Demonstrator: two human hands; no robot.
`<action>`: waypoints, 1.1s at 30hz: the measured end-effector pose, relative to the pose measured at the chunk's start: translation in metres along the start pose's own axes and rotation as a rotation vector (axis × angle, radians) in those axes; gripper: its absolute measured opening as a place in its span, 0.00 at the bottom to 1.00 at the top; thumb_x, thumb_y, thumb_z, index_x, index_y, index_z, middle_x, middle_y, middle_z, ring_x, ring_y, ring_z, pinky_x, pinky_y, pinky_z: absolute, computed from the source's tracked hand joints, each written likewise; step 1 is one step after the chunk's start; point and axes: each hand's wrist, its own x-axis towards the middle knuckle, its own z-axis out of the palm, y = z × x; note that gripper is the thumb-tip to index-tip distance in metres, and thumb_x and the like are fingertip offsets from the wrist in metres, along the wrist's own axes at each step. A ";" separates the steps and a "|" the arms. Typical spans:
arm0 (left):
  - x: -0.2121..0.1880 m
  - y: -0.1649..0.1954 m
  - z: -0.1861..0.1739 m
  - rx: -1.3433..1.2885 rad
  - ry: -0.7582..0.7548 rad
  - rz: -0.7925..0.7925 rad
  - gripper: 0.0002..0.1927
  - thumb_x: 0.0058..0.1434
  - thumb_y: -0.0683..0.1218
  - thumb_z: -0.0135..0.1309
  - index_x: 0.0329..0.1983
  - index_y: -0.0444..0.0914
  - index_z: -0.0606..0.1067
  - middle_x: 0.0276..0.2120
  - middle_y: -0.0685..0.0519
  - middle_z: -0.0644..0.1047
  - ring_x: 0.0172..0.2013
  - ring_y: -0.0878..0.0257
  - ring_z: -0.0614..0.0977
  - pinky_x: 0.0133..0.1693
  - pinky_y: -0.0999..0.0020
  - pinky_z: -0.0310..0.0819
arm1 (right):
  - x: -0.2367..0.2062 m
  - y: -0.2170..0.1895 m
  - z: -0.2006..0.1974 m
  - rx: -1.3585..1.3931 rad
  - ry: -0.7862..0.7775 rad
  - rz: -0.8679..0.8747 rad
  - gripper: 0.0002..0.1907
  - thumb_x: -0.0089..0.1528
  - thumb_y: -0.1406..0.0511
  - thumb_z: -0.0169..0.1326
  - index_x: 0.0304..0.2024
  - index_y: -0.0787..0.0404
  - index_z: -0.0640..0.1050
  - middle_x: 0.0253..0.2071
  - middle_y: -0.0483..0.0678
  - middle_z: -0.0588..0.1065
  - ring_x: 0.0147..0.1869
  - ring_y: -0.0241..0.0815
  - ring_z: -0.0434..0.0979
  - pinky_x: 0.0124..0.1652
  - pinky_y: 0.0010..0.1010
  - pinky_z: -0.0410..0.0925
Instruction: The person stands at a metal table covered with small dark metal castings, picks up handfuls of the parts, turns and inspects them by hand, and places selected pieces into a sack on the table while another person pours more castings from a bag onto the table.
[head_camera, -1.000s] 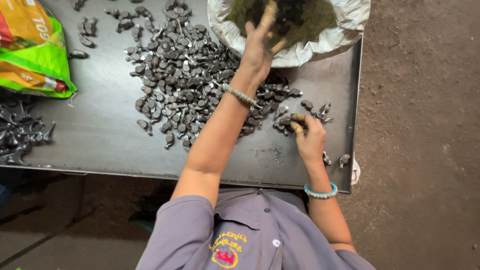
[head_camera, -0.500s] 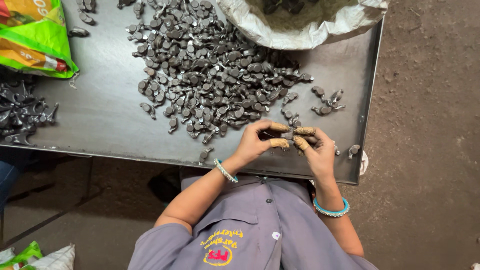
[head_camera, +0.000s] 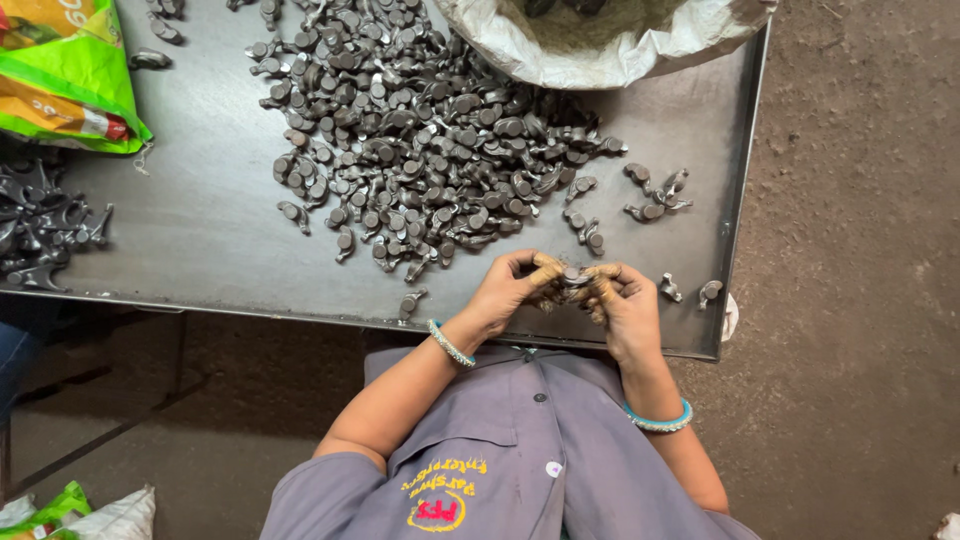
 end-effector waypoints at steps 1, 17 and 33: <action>0.000 0.001 0.001 -0.049 0.000 -0.032 0.15 0.70 0.51 0.56 0.48 0.34 0.78 0.35 0.52 0.81 0.31 0.66 0.81 0.32 0.70 0.79 | -0.005 -0.004 0.005 -0.100 0.017 -0.010 0.07 0.65 0.68 0.60 0.43 0.66 0.83 0.34 0.48 0.81 0.30 0.31 0.74 0.28 0.21 0.64; 0.027 0.040 0.036 1.104 0.277 0.424 0.24 0.61 0.48 0.60 0.62 0.44 0.76 0.37 0.44 0.80 0.33 0.49 0.81 0.37 0.57 0.75 | 0.041 -0.031 0.018 -0.932 0.280 -0.304 0.17 0.56 0.72 0.67 0.47 0.64 0.78 0.42 0.49 0.79 0.39 0.41 0.81 0.38 0.31 0.74; 0.000 0.031 0.033 1.205 0.212 0.492 0.22 0.64 0.48 0.57 0.62 0.49 0.76 0.41 0.45 0.81 0.41 0.46 0.81 0.43 0.52 0.75 | 0.028 -0.004 -0.029 0.476 -0.060 0.140 0.17 0.67 0.69 0.56 0.57 0.72 0.75 0.44 0.58 0.81 0.37 0.42 0.81 0.34 0.28 0.74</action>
